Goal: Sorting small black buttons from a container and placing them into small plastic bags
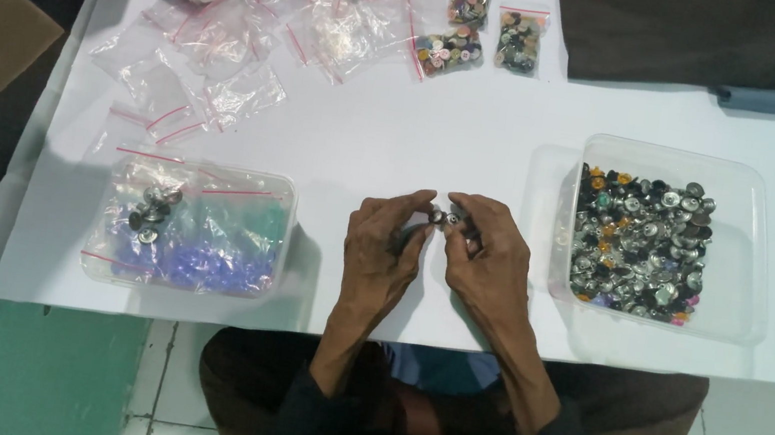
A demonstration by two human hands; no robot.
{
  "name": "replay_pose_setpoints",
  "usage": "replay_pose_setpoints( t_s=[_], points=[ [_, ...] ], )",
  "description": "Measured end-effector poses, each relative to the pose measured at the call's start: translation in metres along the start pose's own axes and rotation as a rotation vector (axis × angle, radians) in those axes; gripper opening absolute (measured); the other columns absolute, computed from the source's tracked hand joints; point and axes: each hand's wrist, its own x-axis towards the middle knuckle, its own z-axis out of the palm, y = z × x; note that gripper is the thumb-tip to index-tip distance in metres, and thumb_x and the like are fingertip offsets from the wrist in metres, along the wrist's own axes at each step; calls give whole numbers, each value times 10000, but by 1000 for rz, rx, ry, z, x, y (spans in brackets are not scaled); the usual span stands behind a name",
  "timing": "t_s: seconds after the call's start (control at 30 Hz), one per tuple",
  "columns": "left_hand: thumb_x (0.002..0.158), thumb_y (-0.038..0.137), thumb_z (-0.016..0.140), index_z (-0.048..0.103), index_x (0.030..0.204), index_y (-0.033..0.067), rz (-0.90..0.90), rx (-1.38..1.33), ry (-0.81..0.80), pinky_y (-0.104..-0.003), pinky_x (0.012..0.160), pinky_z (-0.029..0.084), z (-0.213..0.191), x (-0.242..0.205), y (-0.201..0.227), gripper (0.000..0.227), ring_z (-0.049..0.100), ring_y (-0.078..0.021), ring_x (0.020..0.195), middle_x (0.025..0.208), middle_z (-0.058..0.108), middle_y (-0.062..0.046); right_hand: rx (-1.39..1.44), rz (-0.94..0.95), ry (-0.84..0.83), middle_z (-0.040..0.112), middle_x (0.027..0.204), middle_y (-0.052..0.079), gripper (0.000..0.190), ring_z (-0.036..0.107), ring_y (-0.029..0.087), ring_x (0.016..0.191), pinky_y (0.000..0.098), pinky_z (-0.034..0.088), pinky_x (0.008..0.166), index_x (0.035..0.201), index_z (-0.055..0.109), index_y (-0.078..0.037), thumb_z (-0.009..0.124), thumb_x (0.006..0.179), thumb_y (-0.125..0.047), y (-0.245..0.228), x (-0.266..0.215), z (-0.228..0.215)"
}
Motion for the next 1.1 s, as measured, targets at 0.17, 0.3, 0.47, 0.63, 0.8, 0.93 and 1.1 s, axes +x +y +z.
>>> replay_pose_setpoints(
  t_s=[0.17, 0.3, 0.47, 0.63, 0.8, 0.93, 1.1],
  points=[
    [905, 139, 739, 688, 1304, 214, 3, 2, 20, -394, 1020, 432, 2, -1, -2, 409, 651, -220, 1065, 1065, 773, 4, -37, -23, 37, 711, 1074, 104, 304, 644, 191, 651, 310, 563, 557, 1159, 759, -112, 711, 868, -37, 2, -2, 3],
    [903, 97, 734, 709, 1270, 216, 9, -8, 33, -385, 1022, 431, 6, -3, -7, 386, 653, -203, 1034, 1026, 780, 18, -76, -57, 25, 724, 1008, 118, 229, 649, 229, 604, 326, 541, 510, 1080, 793, -90, 710, 881, -13, 7, -3, 5],
    [907, 107, 739, 702, 1269, 207, 4, -19, 51, -395, 990, 451, 6, -4, -10, 378, 664, -220, 1005, 1024, 780, -8, -45, -36, 26, 728, 1026, 129, 228, 651, 217, 622, 327, 543, 516, 1086, 787, -81, 709, 882, -15, 4, -4, 3],
    [911, 147, 751, 698, 1288, 202, 22, 20, 41, -401, 998, 440, 7, -1, -10, 384, 673, -228, 1014, 1054, 786, -27, -27, -49, 46, 718, 1059, 173, 324, 665, 250, 671, 347, 558, 554, 1180, 751, -59, 688, 871, 15, 1, -2, 1],
    [916, 104, 720, 690, 1288, 236, 29, 47, 16, -409, 992, 450, 7, -1, -13, 396, 676, -254, 1028, 1056, 791, -36, -71, -135, 80, 728, 994, 89, 222, 700, 250, 697, 312, 567, 536, 1071, 791, -117, 727, 880, -26, 25, -3, 9],
    [879, 130, 776, 719, 1258, 258, 87, 56, 57, -360, 961, 456, 10, -2, -17, 404, 671, -207, 975, 1037, 790, 17, -79, -153, 84, 724, 1020, 102, 236, 717, 273, 742, 343, 602, 588, 1109, 779, -118, 699, 898, -47, 23, -4, 7],
    [902, 172, 766, 701, 1276, 251, 129, 101, 67, -368, 949, 471, 7, -4, -11, 388, 678, -198, 930, 1043, 786, 5, -71, -206, 95, 666, 1149, 237, 339, 719, 333, 802, 406, 638, 672, 1268, 667, 8, 658, 929, -13, 4, -8, 5]
  ],
)
